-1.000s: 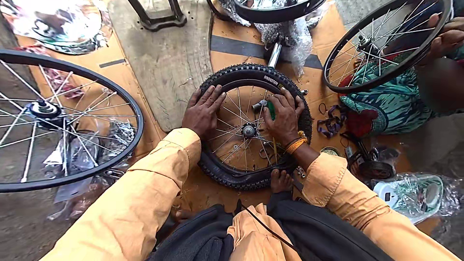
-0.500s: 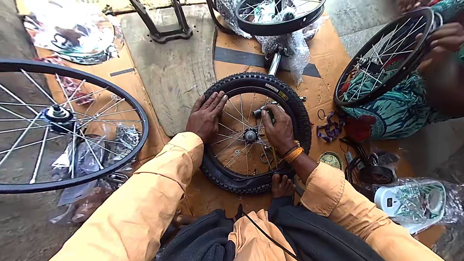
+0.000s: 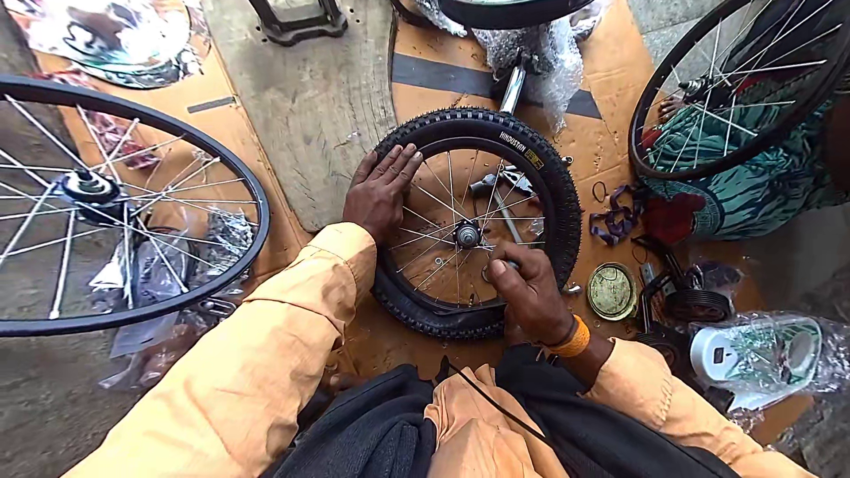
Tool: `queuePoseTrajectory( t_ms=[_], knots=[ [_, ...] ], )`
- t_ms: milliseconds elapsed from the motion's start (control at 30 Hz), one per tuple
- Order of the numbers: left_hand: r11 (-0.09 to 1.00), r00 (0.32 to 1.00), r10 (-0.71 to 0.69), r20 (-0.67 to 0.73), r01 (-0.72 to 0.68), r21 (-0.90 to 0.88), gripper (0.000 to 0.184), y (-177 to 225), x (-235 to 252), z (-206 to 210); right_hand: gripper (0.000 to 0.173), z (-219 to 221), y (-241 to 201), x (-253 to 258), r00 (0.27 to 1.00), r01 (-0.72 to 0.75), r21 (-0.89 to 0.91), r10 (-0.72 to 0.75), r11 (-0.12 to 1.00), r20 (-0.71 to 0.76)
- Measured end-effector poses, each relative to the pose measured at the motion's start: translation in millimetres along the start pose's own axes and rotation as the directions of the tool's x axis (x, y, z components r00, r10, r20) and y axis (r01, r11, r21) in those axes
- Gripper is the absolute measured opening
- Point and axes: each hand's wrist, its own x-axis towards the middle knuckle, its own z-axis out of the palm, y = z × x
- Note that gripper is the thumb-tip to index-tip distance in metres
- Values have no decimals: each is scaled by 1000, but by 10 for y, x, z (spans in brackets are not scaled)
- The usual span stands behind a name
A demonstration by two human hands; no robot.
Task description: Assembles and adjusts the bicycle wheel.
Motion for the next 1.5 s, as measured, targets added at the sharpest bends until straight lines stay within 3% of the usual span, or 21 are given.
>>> queuePoseTrajectory(
  t_ms=[400, 733, 833, 933, 1033, 1133, 1200, 1300, 1367, 1500],
  knots=[
    [999, 999, 48, -22, -47, 13, 57, 123, 43, -108, 41, -156, -79, -625, 999, 40, 20, -41, 999, 26],
    [999, 999, 43, -25, -43, 8, 59, 140, 78, -124, 43, -309, -93, -929, 964, 142, -10, -136, 990, 227],
    [996, 998, -50, 23, 52, -70, 58, 66, 55, -103, 41, -408, 15, -1284, 898, 213, -108, -151, 971, 413],
    [992, 993, -113, 15, 114, -52, 61, -8, 126, 41, 43, -563, 120, -1404, 906, 241, -172, -158, 955, 393],
    [993, 992, -119, 43, 119, 11, 65, 60, 24, 116, 53, -506, -31, -1195, 922, 138, -78, -99, 987, 374],
    [990, 992, -127, 14, 126, 59, 64, 45, 54, 125, 64, -661, -275, -681, 976, -166, 201, 131, 965, 176],
    [989, 991, -136, 16, 135, 69, 63, 56, 41, 147, 75, -856, -366, -346, 973, -229, 372, 201, 900, 111],
    [986, 989, -149, 14, 148, 76, 64, 27, 14, 177, 75, -1009, -281, 88, 960, -257, 503, 279, 825, 34],
    [986, 989, -148, 13, 146, 83, 65, 36, 19, 186, 75, -1029, -179, 331, 915, -344, 531, 404, 775, 3],
    [985, 989, -151, 2, 150, 87, 66, 47, 27, 180, 78, -1026, 44, 733, 763, -576, 565, 637, 591, 112]
  ],
)
